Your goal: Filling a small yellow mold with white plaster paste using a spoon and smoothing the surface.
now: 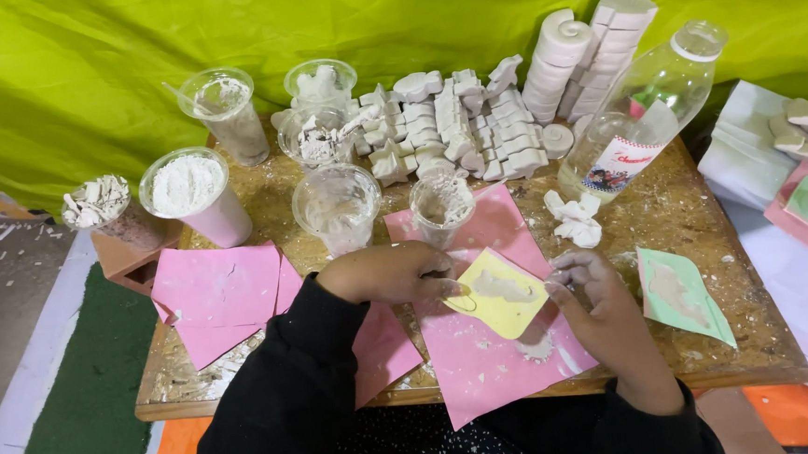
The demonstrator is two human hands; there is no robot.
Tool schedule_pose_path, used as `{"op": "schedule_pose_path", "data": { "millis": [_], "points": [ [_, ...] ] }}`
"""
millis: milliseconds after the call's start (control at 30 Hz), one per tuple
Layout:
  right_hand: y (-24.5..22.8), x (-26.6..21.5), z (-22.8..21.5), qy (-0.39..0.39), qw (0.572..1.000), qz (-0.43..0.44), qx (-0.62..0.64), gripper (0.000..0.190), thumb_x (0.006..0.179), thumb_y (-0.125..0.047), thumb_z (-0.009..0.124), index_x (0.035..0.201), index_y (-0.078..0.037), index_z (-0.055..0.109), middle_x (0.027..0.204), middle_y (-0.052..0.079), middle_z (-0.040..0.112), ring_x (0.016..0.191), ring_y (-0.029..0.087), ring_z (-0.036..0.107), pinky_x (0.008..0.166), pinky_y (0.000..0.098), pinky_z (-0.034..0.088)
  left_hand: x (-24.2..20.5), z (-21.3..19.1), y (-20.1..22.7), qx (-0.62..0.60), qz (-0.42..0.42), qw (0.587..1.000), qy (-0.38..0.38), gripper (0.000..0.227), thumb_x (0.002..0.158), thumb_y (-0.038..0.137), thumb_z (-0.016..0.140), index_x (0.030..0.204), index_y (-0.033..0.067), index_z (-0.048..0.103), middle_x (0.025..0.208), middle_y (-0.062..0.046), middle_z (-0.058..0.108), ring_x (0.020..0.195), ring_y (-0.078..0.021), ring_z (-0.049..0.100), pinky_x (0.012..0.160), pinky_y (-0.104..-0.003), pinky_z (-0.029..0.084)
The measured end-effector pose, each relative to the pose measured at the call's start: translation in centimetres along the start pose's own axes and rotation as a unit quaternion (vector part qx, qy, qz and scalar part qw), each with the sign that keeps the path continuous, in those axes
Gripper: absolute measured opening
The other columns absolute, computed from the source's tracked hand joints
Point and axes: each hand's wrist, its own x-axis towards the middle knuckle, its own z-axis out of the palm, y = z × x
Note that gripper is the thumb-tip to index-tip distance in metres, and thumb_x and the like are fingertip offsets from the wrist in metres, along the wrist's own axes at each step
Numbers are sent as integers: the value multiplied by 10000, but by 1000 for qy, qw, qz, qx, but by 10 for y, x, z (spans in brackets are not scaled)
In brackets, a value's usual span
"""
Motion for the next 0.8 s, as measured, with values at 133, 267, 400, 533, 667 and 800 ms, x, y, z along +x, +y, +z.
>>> {"op": "schedule_pose_path", "data": {
  "millis": [133,267,400,533,667,800],
  "points": [
    [5,4,6,-15,999,0,-33,293,925,-112,664,1211,-68,616,792,105,785,755,205,680,750,342,515,0,-1,2,41,-49,998,-20,300,980,353,563,928,114,738,824,-100,738,862,-304,739,780,-394,571],
    [-2,4,3,13,999,-7,-33,321,947,-138,661,1253,-86,578,836,91,767,787,195,649,765,350,499,5,1,-9,-11,-2,1000,-5,308,974,309,565,945,32,699,901,-192,733,905,-340,713,803,-430,554],
    [-16,1,7,8,999,20,-47,340,944,-131,654,1268,-79,564,804,99,788,751,206,645,741,342,490,-3,-4,4,18,-10,1000,3,315,972,315,567,947,42,723,859,-195,726,884,-377,723,780,-443,564],
    [-35,-1,9,28,988,127,-82,306,967,-259,631,1236,-133,557,927,45,728,592,134,503,654,307,454,-5,-9,7,-52,14,998,-25,426,1064,424,550,748,156,452,725,21,423,627,-128,384,620,-324,332],
    [-33,1,11,-23,980,146,-137,411,954,-387,589,1283,-144,555,999,16,776,813,157,685,787,333,519,3,-4,5,33,-105,993,-50,362,1068,433,519,842,154,571,829,-4,570,692,-167,509,635,-356,377],
    [-30,2,12,6,986,106,-127,351,952,-328,605,1213,-94,612,1083,16,720,984,167,670,910,373,506,-1,-6,4,-19,-64,997,-40,363,1023,484,559,871,156,595,862,14,559,734,-148,511,679,-319,399]
  ]
}}
